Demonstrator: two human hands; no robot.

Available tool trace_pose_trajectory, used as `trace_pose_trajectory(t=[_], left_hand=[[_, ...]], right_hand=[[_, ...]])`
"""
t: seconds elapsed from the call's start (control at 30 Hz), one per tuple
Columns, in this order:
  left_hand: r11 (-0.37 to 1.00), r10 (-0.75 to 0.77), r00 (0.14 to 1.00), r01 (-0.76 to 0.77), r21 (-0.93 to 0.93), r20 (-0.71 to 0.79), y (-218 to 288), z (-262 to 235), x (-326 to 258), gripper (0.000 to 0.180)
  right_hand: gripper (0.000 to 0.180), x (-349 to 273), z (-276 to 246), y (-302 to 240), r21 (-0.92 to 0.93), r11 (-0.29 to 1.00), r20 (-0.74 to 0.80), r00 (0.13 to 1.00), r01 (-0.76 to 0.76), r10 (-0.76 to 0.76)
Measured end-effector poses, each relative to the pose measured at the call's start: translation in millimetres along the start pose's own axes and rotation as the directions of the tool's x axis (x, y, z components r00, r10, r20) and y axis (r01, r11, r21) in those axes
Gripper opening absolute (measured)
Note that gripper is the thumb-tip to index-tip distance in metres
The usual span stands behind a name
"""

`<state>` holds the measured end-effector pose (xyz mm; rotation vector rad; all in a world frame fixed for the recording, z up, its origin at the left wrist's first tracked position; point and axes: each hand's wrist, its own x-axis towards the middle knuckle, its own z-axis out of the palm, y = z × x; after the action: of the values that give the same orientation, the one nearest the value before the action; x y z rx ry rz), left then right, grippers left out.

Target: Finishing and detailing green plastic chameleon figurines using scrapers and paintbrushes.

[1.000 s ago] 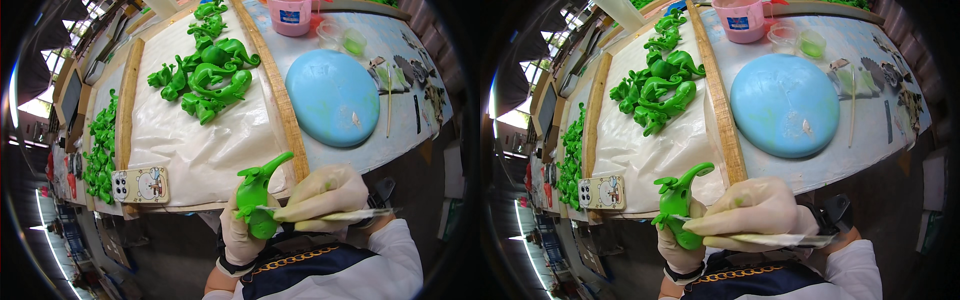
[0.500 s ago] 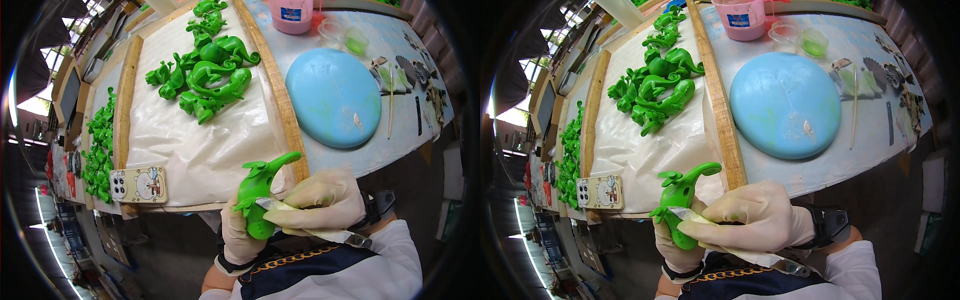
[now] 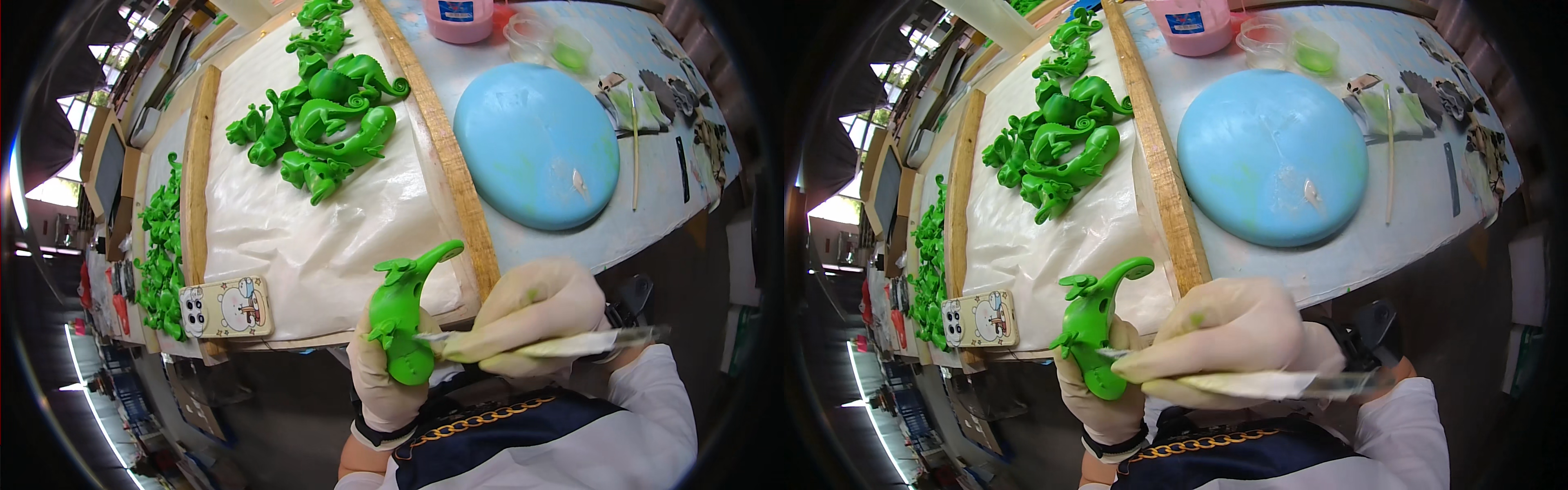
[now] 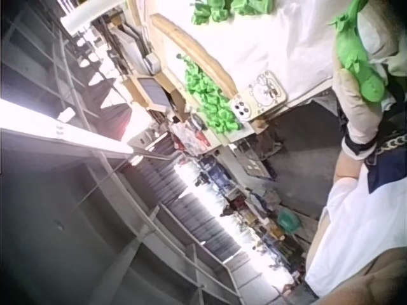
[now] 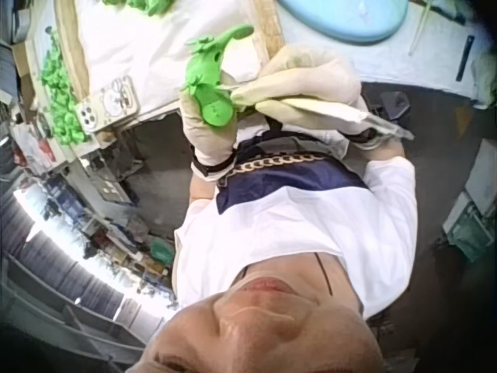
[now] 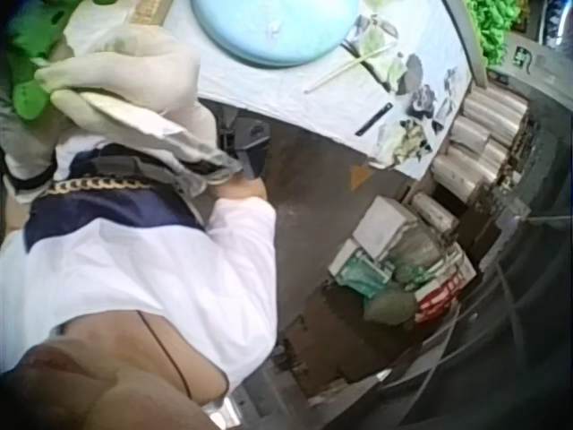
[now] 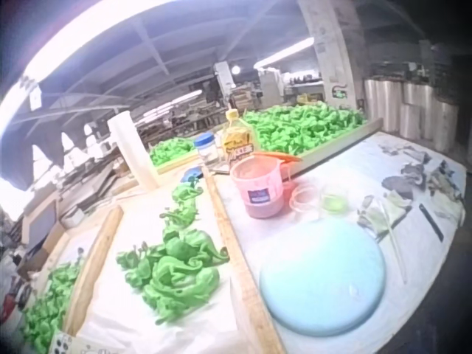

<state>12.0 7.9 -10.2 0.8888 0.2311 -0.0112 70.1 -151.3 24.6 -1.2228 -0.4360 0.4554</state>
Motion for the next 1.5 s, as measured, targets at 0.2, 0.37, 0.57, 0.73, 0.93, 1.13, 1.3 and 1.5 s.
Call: trace_pose_trajectory(t=[0.2, 0.37, 0.57, 0.73, 0.93, 1.13, 1.3, 1.5], left_hand=[[1.000, -0.007, 0.997, 0.006, 0.011, 0.076, 1.6, 4.0, 2.4, 0.046], [0.999, -0.019, 0.999, 0.018, 0.027, 0.037, -1.7, 9.2, 3.8, 0.046], [0.992, -0.022, 1.000, 0.022, -0.121, -0.001, -6.8, 2.7, 1.6, 0.050], [0.992, -0.031, 0.999, 0.028, -0.123, -0.017, -10.4, 4.9, 1.8, 0.046], [0.990, -0.041, 0.999, 0.036, -0.134, -0.033, -11.6, 7.1, 2.2, 0.043], [0.996, -0.035, 0.999, 0.034, -0.083, -0.017, -9.0, 12.0, 1.2, 0.045], [0.983, -0.087, 0.991, 0.102, -0.151, 0.104, -7.7, 17.3, 2.2, 0.053], [0.982, -0.115, 0.984, 0.134, -0.135, 0.137, -3.5, 14.0, -3.3, 0.059]], right_hand=[[0.023, -11.2, -43.9, 16.9, -0.502, 0.694, -0.081, 0.770, 0.517, -0.633], [0.023, -34.5, -74.8, 20.2, -0.664, 0.704, -0.472, 0.591, 0.250, -0.655], [0.015, -40.3, -95.2, 11.7, -0.826, 0.561, -0.470, 0.619, -0.058, -0.629], [0.015, -41.3, -101.7, 13.2, -0.900, 0.435, -0.301, 0.705, 0.012, -0.642], [0.015, -42.1, -103.2, 12.8, -0.924, 0.382, -0.263, 0.691, 0.021, -0.673], [0.009, -40.2, -79.3, 7.7, -0.701, 0.647, -0.357, 0.638, 0.301, -0.683], [0.017, -26.7, -43.0, -4.4, -0.593, 0.593, 0.131, 0.792, 0.545, -0.597], [0.025, -18.7, -12.8, -5.8, -0.610, 0.648, 0.166, 0.874, 0.455, -0.457]])
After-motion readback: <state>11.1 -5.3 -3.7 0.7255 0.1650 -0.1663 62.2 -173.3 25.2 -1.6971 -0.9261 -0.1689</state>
